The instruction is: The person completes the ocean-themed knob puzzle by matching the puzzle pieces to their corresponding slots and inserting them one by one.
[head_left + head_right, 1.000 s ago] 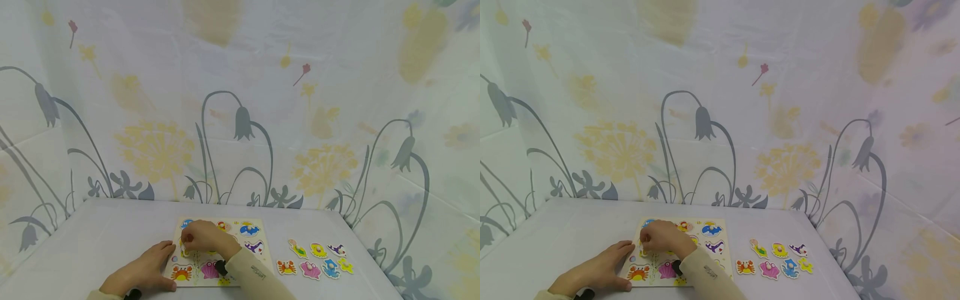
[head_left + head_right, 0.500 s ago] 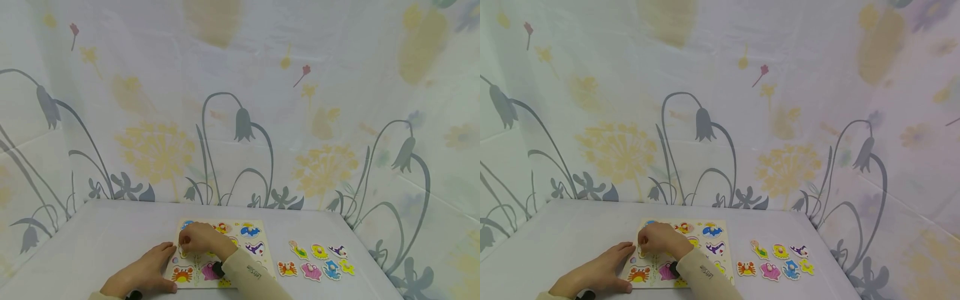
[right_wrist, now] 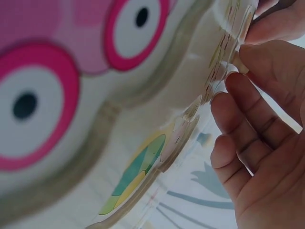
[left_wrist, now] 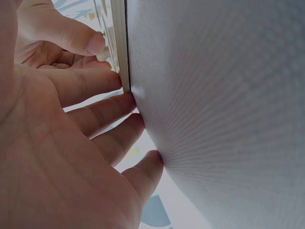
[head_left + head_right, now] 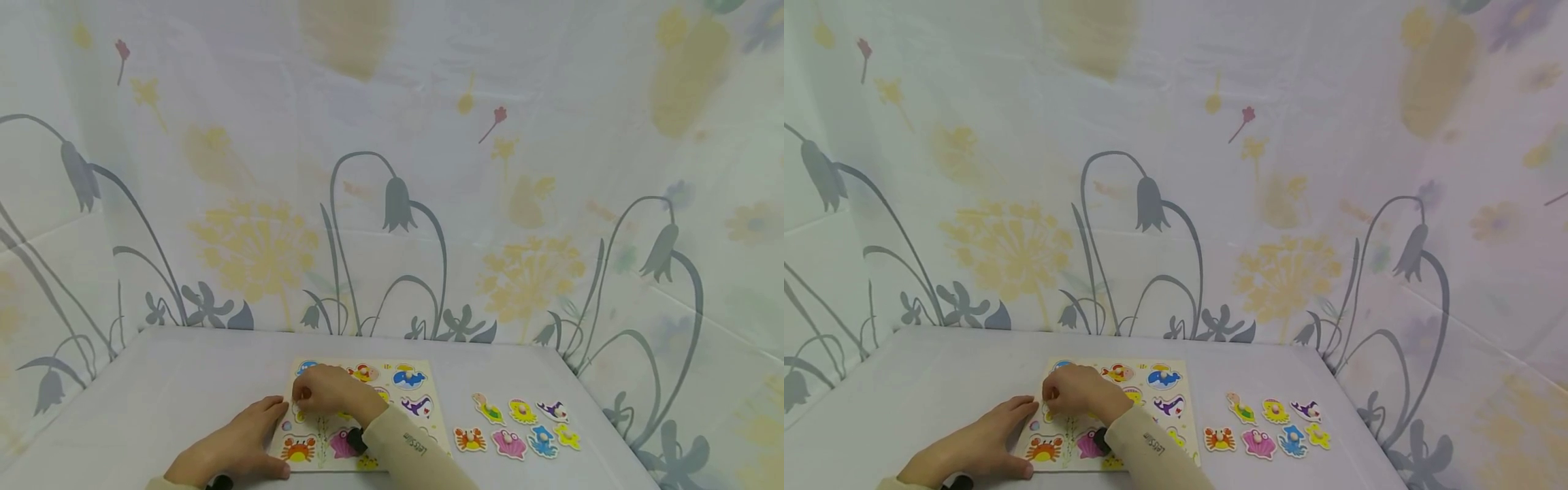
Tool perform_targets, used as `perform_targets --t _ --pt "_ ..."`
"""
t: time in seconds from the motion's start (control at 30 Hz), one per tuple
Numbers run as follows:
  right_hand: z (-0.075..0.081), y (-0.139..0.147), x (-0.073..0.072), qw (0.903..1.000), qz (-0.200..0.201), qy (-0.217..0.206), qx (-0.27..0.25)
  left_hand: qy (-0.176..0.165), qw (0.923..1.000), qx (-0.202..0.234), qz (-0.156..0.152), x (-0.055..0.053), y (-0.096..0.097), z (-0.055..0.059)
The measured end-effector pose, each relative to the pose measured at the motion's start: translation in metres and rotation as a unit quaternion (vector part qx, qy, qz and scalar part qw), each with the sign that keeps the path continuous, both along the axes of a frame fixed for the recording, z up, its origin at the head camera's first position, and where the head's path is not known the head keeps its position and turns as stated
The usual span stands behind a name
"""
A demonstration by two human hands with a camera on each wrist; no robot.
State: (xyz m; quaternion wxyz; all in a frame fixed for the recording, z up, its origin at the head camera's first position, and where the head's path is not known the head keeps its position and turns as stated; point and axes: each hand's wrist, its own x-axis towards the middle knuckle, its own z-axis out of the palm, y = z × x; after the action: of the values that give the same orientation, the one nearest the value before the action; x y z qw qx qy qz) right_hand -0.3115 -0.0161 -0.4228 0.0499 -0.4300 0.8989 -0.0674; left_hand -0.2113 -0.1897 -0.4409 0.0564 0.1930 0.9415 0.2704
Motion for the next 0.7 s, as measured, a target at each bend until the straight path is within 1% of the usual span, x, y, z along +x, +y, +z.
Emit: perform_targets --t 0.13,0.47,0.7 --pt "-0.001 0.000 -0.001 1.0000 0.000 0.003 0.001 -0.002 1.0000 0.000 0.001 0.000 0.001 0.002" --pt "-0.002 0.002 -0.001 1.0000 0.003 -0.004 -0.003 -0.003 1.0000 0.000 0.004 0.000 0.001 0.001" --pt "0.006 0.010 0.000 0.9995 0.012 -0.014 -0.027 0.006 1.0000 0.000 0.001 0.001 0.000 -0.001"
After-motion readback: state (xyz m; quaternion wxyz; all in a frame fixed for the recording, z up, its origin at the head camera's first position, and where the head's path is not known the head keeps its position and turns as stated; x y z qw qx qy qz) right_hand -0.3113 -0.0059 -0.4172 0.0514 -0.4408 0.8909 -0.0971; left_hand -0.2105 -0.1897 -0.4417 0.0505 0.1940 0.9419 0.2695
